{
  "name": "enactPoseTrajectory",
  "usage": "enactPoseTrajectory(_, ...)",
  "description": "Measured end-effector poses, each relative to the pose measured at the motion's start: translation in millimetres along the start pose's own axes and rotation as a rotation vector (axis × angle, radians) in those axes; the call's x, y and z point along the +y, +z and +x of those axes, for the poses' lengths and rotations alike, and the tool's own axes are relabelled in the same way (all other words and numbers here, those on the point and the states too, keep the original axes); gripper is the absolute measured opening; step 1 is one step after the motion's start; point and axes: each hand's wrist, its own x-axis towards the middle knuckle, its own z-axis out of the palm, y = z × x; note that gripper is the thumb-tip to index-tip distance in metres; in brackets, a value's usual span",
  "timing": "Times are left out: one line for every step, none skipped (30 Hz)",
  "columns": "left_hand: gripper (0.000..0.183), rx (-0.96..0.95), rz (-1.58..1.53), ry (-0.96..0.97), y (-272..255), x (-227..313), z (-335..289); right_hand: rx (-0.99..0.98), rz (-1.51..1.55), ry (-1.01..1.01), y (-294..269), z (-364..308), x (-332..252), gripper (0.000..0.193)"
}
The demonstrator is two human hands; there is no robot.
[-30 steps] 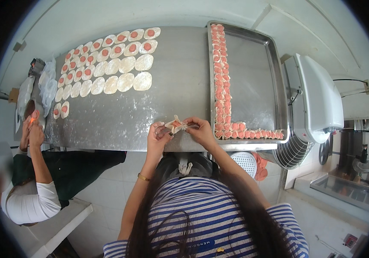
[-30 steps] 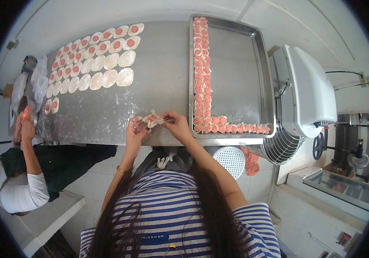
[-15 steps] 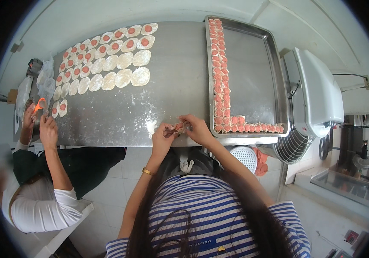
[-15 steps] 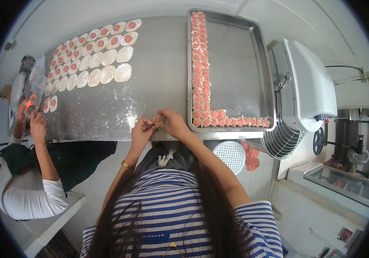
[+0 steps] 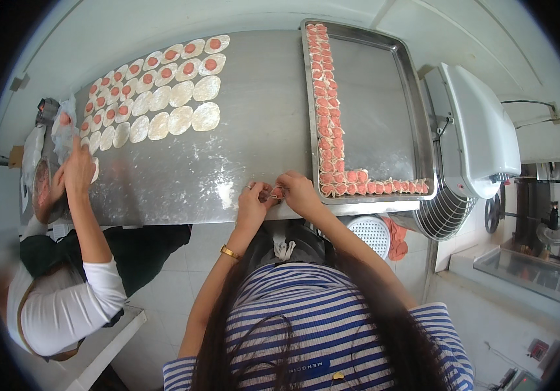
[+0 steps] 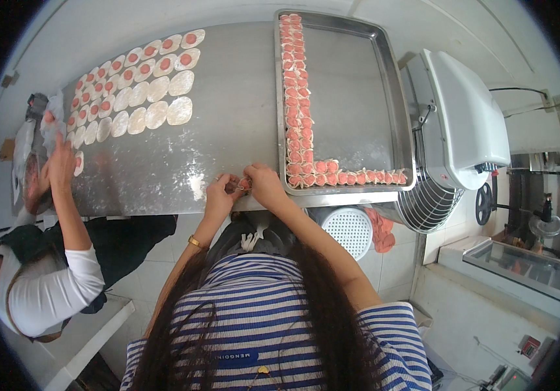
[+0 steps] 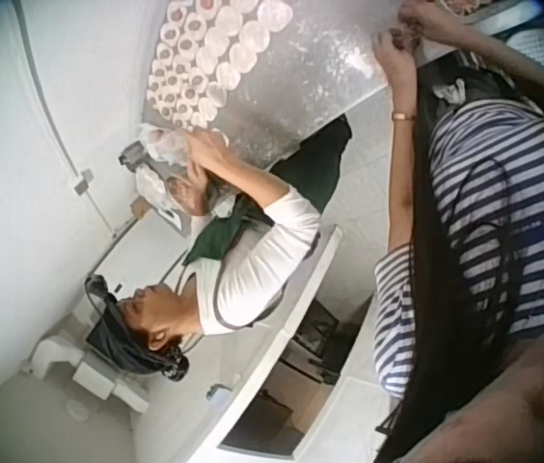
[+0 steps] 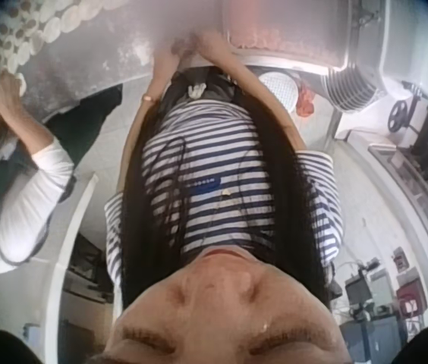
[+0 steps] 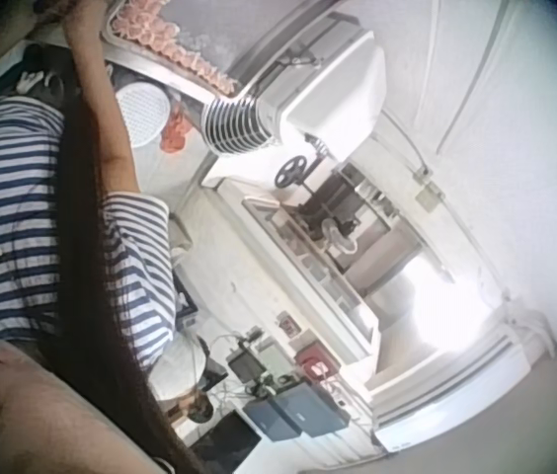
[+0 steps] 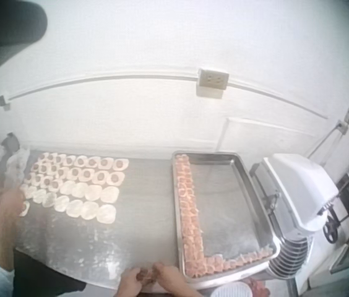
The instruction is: The person folds small round dough wrappers around pink filling to form dumplings and places them in neat rows on a metal tray. Another person works across the table, also preparing dumplings. The camera wearer repeatedly picks up a wrapper, folds it, and arranges the finished dumplings on the tray.
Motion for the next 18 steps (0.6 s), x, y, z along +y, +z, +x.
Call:
enactPoseTrajectory(0.026,0.019,0.022,0.029,2,0,1,-0.004,0.026,-0.013,0,-1,2,0.021)
enactPoseTrajectory(0.026,0.001,-0.007,0.015,-1,2,-1,0.016,0.022,-0.051,-2,-2,1,0.021)
enactPoseTrajectory(0.026,-0.016,-0.037,0.000,-4,4,-3,0.036,0.019,-0.088,-7,-6,0,0.021)
enactPoseTrajectory(0.025,-0.033,-0.066,-0.015,-7,5,-4,0.056,0.016,-0.126,-9,-8,-1,0.021)
enactPoseTrajectory(0.026,-0.049,-0.080,-0.018,-8,4,-4,0.045,0.015,-0.119,-9,-10,-3,0.022)
enactPoseTrajectory(0.026,-0.064,-0.094,-0.022,-9,2,-4,0.034,0.013,-0.113,-8,-12,-4,0.023)
enactPoseTrajectory(0.027,-0.079,-0.108,-0.026,-9,2,-3,0.022,0.012,-0.107,-7,-13,-6,0.024)
enactPoseTrajectory(0.027,-0.091,-0.100,-0.025,-9,4,-2,0.016,0.020,-0.100,-5,-11,-6,0.025)
enactPoseTrajectory(0.027,-0.103,-0.092,-0.024,-8,7,0,0.009,0.028,-0.093,-3,-9,-6,0.027)
enactPoseTrajectory(0.027,-0.114,-0.085,-0.023,-7,9,1,0.002,0.036,-0.087,-2,-8,-6,0.029)
enactPoseTrajectory(0.027,-0.114,-0.056,-0.027,-6,9,2,-0.020,0.029,-0.096,-3,-7,-6,0.029)
enactPoseTrajectory(0.026,-0.115,-0.026,-0.030,-5,9,2,-0.042,0.021,-0.106,-5,-6,-6,0.029)
enactPoseTrajectory(0.026,-0.116,0.003,-0.034,-5,8,3,-0.064,0.013,-0.115,-6,-5,-5,0.028)
enactPoseTrajectory(0.026,-0.123,-0.025,-0.036,-7,10,2,0.001,-0.013,-0.127,-6,-7,-5,0.027)
enactPoseTrajectory(0.026,-0.130,-0.053,-0.038,-9,13,1,0.066,-0.040,-0.138,-5,-10,-5,0.025)
enactPoseTrajectory(0.025,-0.138,-0.081,-0.040,-11,14,0,0.131,-0.066,-0.149,-4,-11,-5,0.024)
enactPoseTrajectory(0.025,-0.111,-0.086,-0.038,-10,13,-1,0.098,-0.065,-0.138,-2,-12,-4,0.025)
enactPoseTrajectory(0.025,-0.085,-0.092,-0.037,-7,10,-1,0.064,-0.064,-0.128,0,-12,-4,0.027)
